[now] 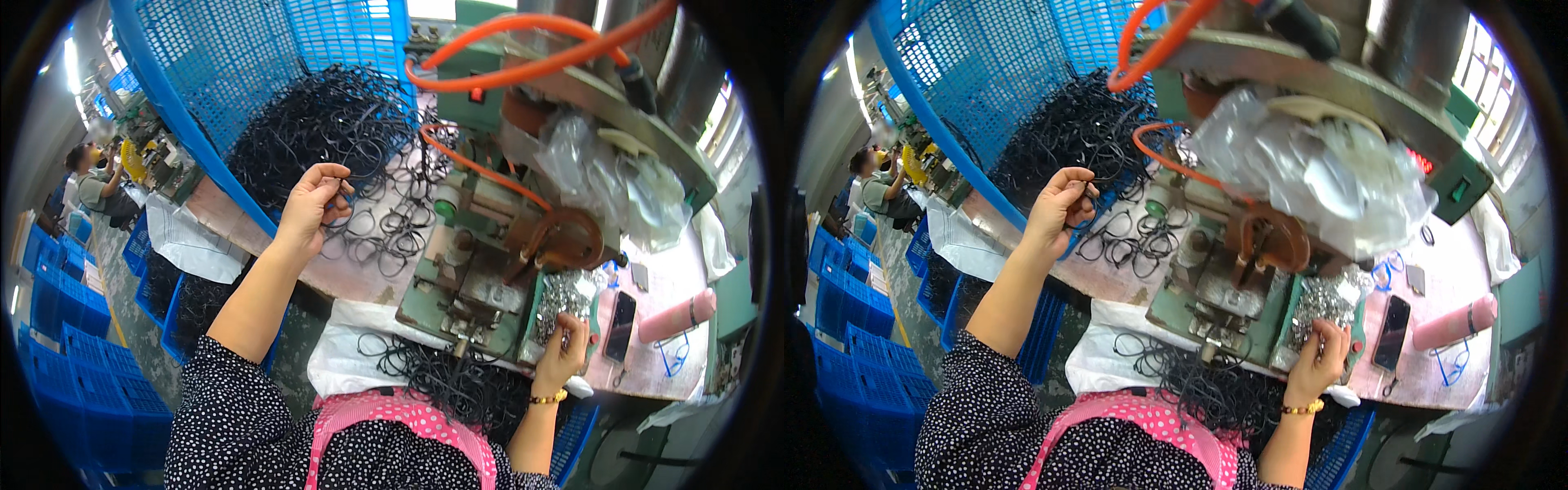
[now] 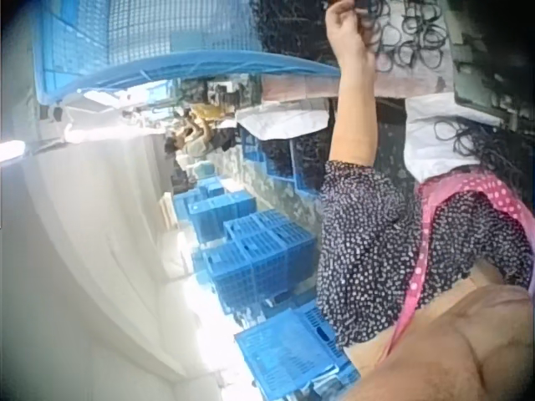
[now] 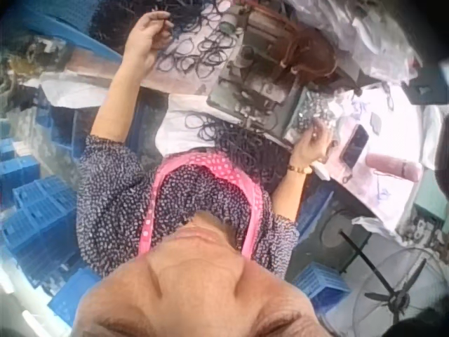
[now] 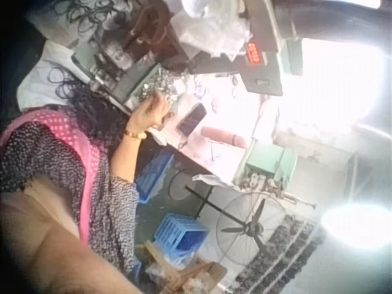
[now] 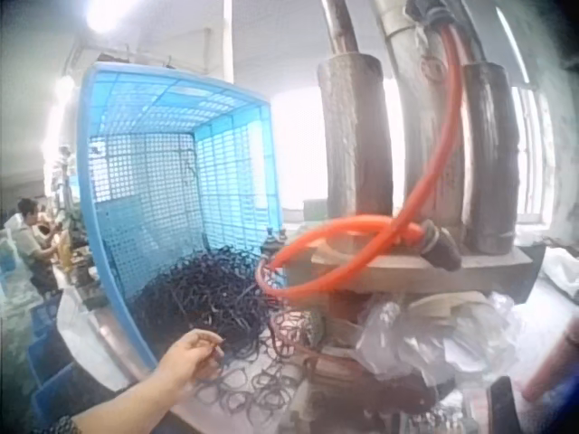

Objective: The person repeatedly picks black cables from a blue basket, places them into a green machine, and removes the processed cables. The cycle continues throughout the clip with the same repetitive handling of cables.

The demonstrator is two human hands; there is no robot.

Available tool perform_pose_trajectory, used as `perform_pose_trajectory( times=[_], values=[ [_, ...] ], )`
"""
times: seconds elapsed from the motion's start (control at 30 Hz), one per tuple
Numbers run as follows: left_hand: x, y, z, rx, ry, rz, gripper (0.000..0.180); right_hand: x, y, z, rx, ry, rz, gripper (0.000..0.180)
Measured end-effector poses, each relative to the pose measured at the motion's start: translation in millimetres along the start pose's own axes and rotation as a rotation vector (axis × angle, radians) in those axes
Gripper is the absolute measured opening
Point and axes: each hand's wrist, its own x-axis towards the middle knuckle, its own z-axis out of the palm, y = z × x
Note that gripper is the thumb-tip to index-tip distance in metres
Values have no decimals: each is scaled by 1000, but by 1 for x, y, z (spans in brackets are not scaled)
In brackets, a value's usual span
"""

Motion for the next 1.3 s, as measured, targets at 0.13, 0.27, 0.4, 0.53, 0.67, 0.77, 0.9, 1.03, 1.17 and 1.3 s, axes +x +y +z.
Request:
perform_pose_trajectory(
  times=[0.13, 0.27, 0.4, 0.53, 0.67, 0.77, 0.9, 1.03, 1.17, 1.3],
  values=[
    [-31, -7, 13, -295, -158, -186, 36, 4, -4, -2, 46, 4, 41, 13],
    [-63, -7, 40, -71, -152, -34, 29, 15, -27, 0, 419, 22, 252, 13],
    [-90, 8, 71, 2, -245, 281, 17, 28, -70, 12, 581, -37, 242, 12],
    [-90, 13, 108, 58, -252, 576, 14, 33, -112, 29, 752, -101, 325, 32],
    [-78, 13, 124, 21, -168, 605, 15, 35, -126, 36, 894, -144, 376, 51],
    [-77, 10, 124, 6, -211, 617, 15, 35, -125, 36, 903, -169, 420, 53],
    [-77, 8, 123, -1, -204, 616, 14, 36, -123, 35, 860, -228, 371, 52],
    [-79, 8, 123, -33, -207, 606, 14, 39, -124, 34, 852, -255, 350, 52],
    [-101, 3, 123, 120, -209, 604, 13, 42, -125, 32, 930, -274, 355, 51],
    [-112, -17, 139, 308, -409, 727, 9, 45, -115, 22, 861, -279, 272, 44]
  ],
)
